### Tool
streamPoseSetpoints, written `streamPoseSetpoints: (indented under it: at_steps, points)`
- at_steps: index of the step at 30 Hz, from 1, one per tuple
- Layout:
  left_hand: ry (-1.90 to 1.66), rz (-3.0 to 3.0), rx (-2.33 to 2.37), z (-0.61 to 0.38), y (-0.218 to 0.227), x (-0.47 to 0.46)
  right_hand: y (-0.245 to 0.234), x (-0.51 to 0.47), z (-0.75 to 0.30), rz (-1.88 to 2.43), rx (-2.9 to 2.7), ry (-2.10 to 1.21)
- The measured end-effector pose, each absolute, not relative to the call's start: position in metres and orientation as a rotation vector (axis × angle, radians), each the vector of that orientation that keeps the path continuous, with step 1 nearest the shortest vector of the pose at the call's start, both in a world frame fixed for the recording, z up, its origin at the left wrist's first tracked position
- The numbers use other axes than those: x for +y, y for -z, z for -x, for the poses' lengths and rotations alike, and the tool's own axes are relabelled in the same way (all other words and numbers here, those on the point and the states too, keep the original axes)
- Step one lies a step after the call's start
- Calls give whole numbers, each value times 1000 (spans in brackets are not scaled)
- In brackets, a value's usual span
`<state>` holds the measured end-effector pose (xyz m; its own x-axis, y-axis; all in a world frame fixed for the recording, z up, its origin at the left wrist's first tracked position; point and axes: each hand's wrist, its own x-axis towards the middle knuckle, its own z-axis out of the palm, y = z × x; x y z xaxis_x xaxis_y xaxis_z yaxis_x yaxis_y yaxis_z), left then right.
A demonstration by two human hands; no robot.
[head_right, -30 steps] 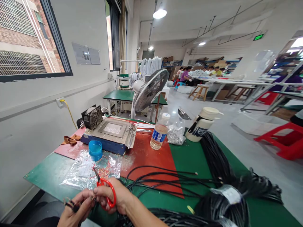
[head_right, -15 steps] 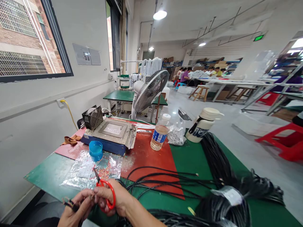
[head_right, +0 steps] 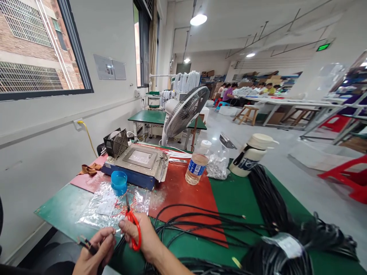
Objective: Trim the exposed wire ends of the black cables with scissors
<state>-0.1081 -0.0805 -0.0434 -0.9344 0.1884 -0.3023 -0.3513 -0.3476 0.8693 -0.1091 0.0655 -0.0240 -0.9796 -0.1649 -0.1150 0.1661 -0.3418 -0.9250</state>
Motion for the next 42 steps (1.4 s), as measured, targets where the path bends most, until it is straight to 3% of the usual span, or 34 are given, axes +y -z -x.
streamPoseSetpoints:
  at_steps: [12,16,19,22,26,31,34,37,40,42]
  points:
    - [-2348,143,1558,107,43,-80,31,63,110,-13,1609,2331]
    - [-2413,261,1470,109,42,-82,32,64,109,28,2266,2163]
    - [-2430,505,1261,112,37,-87,28,65,107,756,3116,1663]
    - [-2415,634,964,112,29,-95,20,59,102,1560,3379,967]
    - [-2381,692,668,109,17,-103,9,46,96,1780,3422,304]
    - [-2378,747,693,105,7,-102,-2,38,93,1910,3367,71]
    - [-2407,728,768,107,15,-102,-6,43,98,1960,3404,118]
    - [-2482,707,931,115,35,-107,-13,53,116,1721,3620,583]
    - [-2536,527,1128,127,59,-111,-21,64,144,763,3714,1384]
    - [-2545,406,1291,135,70,-110,-25,68,164,134,3514,1692]
